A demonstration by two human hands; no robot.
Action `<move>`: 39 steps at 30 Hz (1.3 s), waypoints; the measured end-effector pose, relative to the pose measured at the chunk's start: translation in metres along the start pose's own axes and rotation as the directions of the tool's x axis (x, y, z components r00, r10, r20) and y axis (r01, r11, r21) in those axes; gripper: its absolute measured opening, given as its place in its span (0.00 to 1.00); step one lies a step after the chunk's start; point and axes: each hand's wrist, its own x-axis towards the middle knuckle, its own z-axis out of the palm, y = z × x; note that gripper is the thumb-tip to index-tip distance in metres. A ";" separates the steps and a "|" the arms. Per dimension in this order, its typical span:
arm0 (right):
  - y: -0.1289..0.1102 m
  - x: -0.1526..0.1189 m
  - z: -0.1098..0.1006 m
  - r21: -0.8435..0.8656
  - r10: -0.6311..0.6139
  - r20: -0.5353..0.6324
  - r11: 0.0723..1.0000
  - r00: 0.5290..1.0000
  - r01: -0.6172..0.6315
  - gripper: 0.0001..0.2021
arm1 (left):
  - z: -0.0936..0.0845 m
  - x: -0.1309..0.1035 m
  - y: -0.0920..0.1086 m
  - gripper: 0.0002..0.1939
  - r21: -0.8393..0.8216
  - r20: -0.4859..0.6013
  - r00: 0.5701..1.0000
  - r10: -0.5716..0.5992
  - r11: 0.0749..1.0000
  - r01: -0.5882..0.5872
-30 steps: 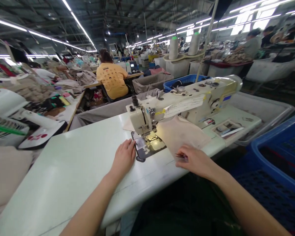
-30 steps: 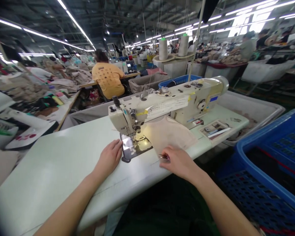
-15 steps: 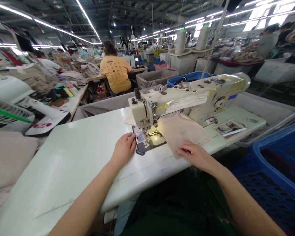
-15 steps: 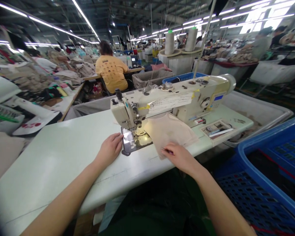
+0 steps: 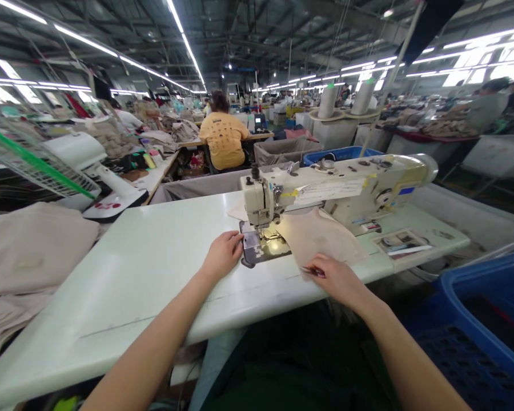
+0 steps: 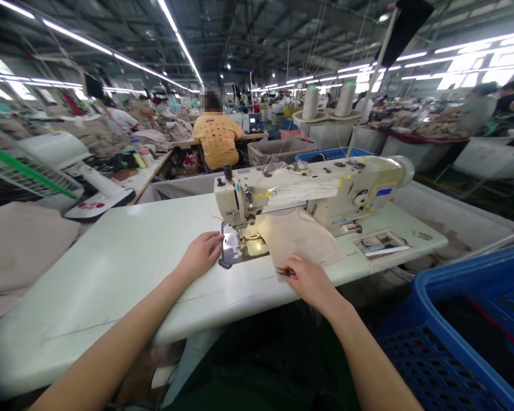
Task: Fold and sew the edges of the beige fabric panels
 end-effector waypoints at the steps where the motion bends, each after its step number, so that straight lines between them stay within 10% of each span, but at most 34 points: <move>1: 0.000 0.000 0.001 0.006 0.007 -0.006 1.000 1.000 -0.007 0.07 | -0.001 0.000 0.000 0.19 0.001 -0.008 1.000 -0.001 1.000 0.001; 12: -0.001 0.000 0.003 0.107 0.002 -0.216 0.994 0.976 0.022 0.06 | -0.010 -0.006 0.006 0.16 -0.005 -0.091 0.996 0.012 1.000 -0.012; 17: -0.009 0.003 -0.010 0.041 -0.023 -0.670 0.997 0.742 0.069 0.03 | -0.021 -0.016 0.020 0.14 -0.020 -0.186 0.966 0.180 0.982 -0.187; 20: -0.031 0.001 -0.013 -0.044 -0.211 -0.481 0.975 0.851 0.217 0.08 | -0.027 -0.018 0.044 0.18 -0.049 -0.259 0.897 0.358 0.922 -0.383; 25: -0.070 0.001 0.001 -0.059 -0.425 -0.030 0.904 0.905 0.422 0.10 | -0.027 -0.012 0.088 0.22 -0.267 0.118 0.843 0.525 0.834 -0.482; 29: -0.064 0.002 0.003 0.137 -0.375 -0.085 0.913 0.923 0.383 0.02 | -0.029 -0.026 0.081 0.13 -0.395 0.240 0.836 0.493 0.836 -0.380; 35: -0.032 -0.003 0.005 0.215 -0.318 -0.009 0.925 0.948 0.312 0.35 | -0.069 -0.072 0.030 0.18 -0.579 0.284 0.926 0.249 0.814 -0.042; 39: -0.018 0.009 0.017 0.133 -0.187 -0.108 0.970 0.976 0.201 0.23 | -0.085 -0.080 0.011 0.14 -0.638 0.335 0.929 0.157 0.763 0.101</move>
